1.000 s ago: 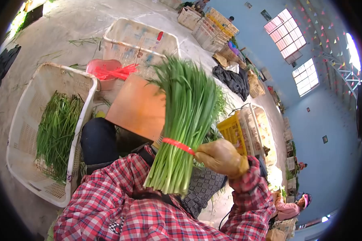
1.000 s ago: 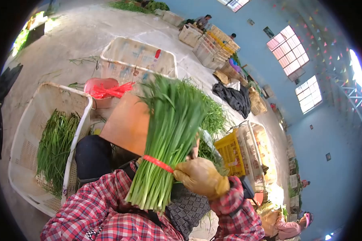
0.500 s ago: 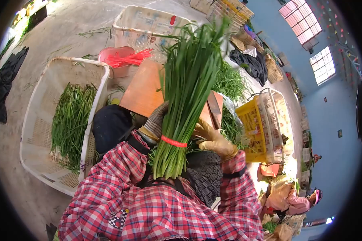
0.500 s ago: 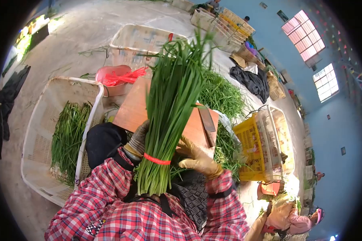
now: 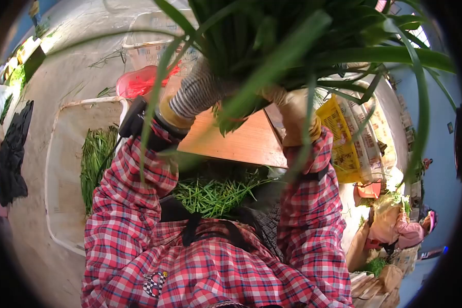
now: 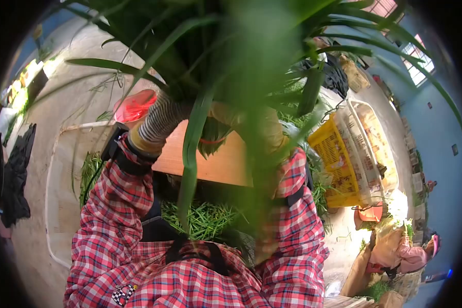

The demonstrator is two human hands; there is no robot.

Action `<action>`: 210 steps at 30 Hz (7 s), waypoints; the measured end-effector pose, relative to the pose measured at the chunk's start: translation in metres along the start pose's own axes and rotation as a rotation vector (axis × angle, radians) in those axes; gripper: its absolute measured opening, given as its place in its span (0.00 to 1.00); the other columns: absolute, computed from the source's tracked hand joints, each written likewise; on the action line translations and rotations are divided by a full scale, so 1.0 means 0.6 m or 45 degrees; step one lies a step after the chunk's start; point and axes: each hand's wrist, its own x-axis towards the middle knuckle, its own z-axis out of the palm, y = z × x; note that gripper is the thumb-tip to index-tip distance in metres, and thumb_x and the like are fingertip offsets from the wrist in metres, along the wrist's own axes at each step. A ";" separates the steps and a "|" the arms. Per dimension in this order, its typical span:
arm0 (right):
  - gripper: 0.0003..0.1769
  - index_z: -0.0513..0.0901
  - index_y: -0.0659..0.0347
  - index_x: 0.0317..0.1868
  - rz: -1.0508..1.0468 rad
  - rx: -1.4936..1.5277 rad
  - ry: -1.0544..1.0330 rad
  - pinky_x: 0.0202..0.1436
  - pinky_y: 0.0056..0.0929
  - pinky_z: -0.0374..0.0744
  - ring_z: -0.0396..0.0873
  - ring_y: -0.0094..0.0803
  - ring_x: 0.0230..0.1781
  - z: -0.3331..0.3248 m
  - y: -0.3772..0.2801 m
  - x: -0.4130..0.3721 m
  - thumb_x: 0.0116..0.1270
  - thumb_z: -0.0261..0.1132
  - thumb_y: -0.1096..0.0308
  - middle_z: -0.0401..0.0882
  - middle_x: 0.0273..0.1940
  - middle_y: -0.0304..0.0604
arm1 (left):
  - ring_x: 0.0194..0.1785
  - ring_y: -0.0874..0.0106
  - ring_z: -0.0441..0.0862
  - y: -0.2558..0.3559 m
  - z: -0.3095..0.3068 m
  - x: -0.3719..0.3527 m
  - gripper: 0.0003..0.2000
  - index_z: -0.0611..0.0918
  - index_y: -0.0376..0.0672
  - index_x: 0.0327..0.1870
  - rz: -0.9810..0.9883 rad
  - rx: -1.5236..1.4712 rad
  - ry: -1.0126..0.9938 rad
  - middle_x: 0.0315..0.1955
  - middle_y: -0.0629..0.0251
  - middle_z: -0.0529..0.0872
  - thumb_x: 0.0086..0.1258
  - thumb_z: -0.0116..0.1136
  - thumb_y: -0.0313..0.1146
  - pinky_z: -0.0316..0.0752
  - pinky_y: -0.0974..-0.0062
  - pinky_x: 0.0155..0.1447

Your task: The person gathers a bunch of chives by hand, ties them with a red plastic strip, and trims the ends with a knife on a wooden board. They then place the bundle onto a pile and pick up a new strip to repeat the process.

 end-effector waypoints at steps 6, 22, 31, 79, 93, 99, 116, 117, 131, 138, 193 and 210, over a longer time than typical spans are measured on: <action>0.25 0.80 0.64 0.48 0.256 -0.035 0.018 0.42 0.30 0.80 0.81 0.31 0.39 -0.025 0.102 -0.014 0.49 0.77 0.69 0.83 0.39 0.42 | 0.56 0.60 0.75 -0.121 -0.025 -0.064 0.30 0.74 0.40 0.58 -0.487 -0.315 0.128 0.53 0.57 0.78 0.51 0.70 0.29 0.69 0.65 0.62; 0.66 0.45 0.70 0.72 -0.490 -0.367 -0.060 0.74 0.40 0.51 0.51 0.55 0.70 0.111 0.213 0.089 0.37 0.78 0.59 0.54 0.66 0.64 | 0.49 0.64 0.76 -0.409 -0.123 -0.183 0.16 0.75 0.40 0.54 -0.262 -0.676 0.595 0.44 0.60 0.79 0.71 0.48 0.40 0.72 0.67 0.56; 0.32 0.73 0.58 0.59 0.047 -1.250 0.231 0.68 0.41 0.63 0.63 0.50 0.65 -0.155 0.342 -0.200 0.50 0.62 0.80 0.65 0.62 0.56 | 0.68 0.51 0.60 -0.309 -0.087 -0.267 0.30 0.65 0.43 0.65 -1.245 -1.064 1.486 0.66 0.52 0.65 0.64 0.52 0.47 0.47 0.43 0.70; 0.30 0.64 0.63 0.65 0.656 -0.397 0.666 0.47 0.36 0.79 0.82 0.47 0.44 -0.120 0.255 -0.371 0.62 0.62 0.72 0.81 0.43 0.56 | 0.59 0.51 0.74 -0.413 0.155 -0.024 0.53 0.64 0.37 0.65 -0.991 1.650 -1.454 0.56 0.43 0.74 0.36 0.75 0.54 0.71 0.63 0.61; 0.32 0.62 0.64 0.65 0.907 -0.566 0.390 0.45 0.41 0.79 0.80 0.51 0.42 -0.098 0.253 -0.373 0.62 0.61 0.67 0.80 0.44 0.58 | 0.59 0.54 0.75 -0.400 0.184 -0.039 0.55 0.57 0.43 0.70 -1.180 1.759 -1.309 0.58 0.47 0.72 0.38 0.75 0.51 0.72 0.59 0.60; 0.30 0.64 0.68 0.63 0.874 -0.634 0.425 0.37 0.45 0.78 0.80 0.52 0.34 -0.091 0.266 -0.373 0.62 0.60 0.65 0.81 0.36 0.56 | 0.58 0.54 0.76 -0.410 0.177 -0.039 0.54 0.58 0.43 0.69 -1.054 1.820 -1.382 0.58 0.48 0.74 0.38 0.75 0.50 0.72 0.61 0.60; 0.20 0.67 0.65 0.51 1.016 -0.579 0.267 0.40 0.51 0.74 0.76 0.62 0.37 -0.147 0.303 -0.296 0.63 0.58 0.63 0.78 0.31 0.65 | 0.56 0.53 0.77 -0.417 0.186 -0.015 0.47 0.68 0.42 0.63 -1.105 1.830 -1.473 0.55 0.48 0.76 0.35 0.74 0.50 0.74 0.60 0.58; 0.19 0.68 0.65 0.51 1.072 -0.562 0.231 0.41 0.51 0.74 0.76 0.62 0.37 -0.146 0.307 -0.292 0.63 0.58 0.64 0.78 0.32 0.65 | 0.55 0.53 0.78 -0.419 0.184 -0.022 0.45 0.69 0.42 0.60 -1.089 1.857 -1.423 0.54 0.49 0.77 0.35 0.75 0.49 0.75 0.58 0.56; 0.19 0.67 0.66 0.48 0.919 -0.673 0.388 0.46 0.53 0.74 0.77 0.62 0.38 -0.136 0.399 -0.263 0.63 0.57 0.62 0.79 0.34 0.65 | 0.55 0.53 0.78 -0.425 0.185 -0.021 0.42 0.72 0.43 0.57 -1.141 1.782 -1.458 0.52 0.51 0.79 0.36 0.74 0.49 0.74 0.58 0.57; 0.20 0.67 0.67 0.49 1.071 -0.610 0.238 0.46 0.53 0.75 0.78 0.61 0.39 -0.144 0.338 -0.273 0.64 0.56 0.62 0.79 0.34 0.65 | 0.55 0.55 0.78 -0.417 0.180 -0.012 0.42 0.73 0.43 0.57 -1.107 1.792 -1.430 0.53 0.51 0.78 0.36 0.74 0.50 0.74 0.58 0.58; 0.63 0.41 0.67 0.73 -0.176 -0.508 0.194 0.75 0.37 0.45 0.40 0.43 0.76 -0.031 0.083 -0.220 0.50 0.76 0.55 0.42 0.74 0.54 | 0.55 0.65 0.77 -0.245 -0.091 -0.085 0.20 0.75 0.37 0.55 -0.439 -1.204 -0.081 0.54 0.56 0.79 0.66 0.55 0.38 0.72 0.62 0.61; 0.15 0.80 0.64 0.51 0.670 -0.113 0.462 0.41 0.22 0.74 0.75 0.26 0.34 -0.165 0.166 -0.571 0.64 0.57 0.71 0.80 0.36 0.39 | 0.61 0.53 0.72 0.041 0.026 0.011 0.31 0.68 0.45 0.66 0.123 -0.818 0.363 0.60 0.53 0.73 0.67 0.47 0.56 0.62 0.48 0.67</action>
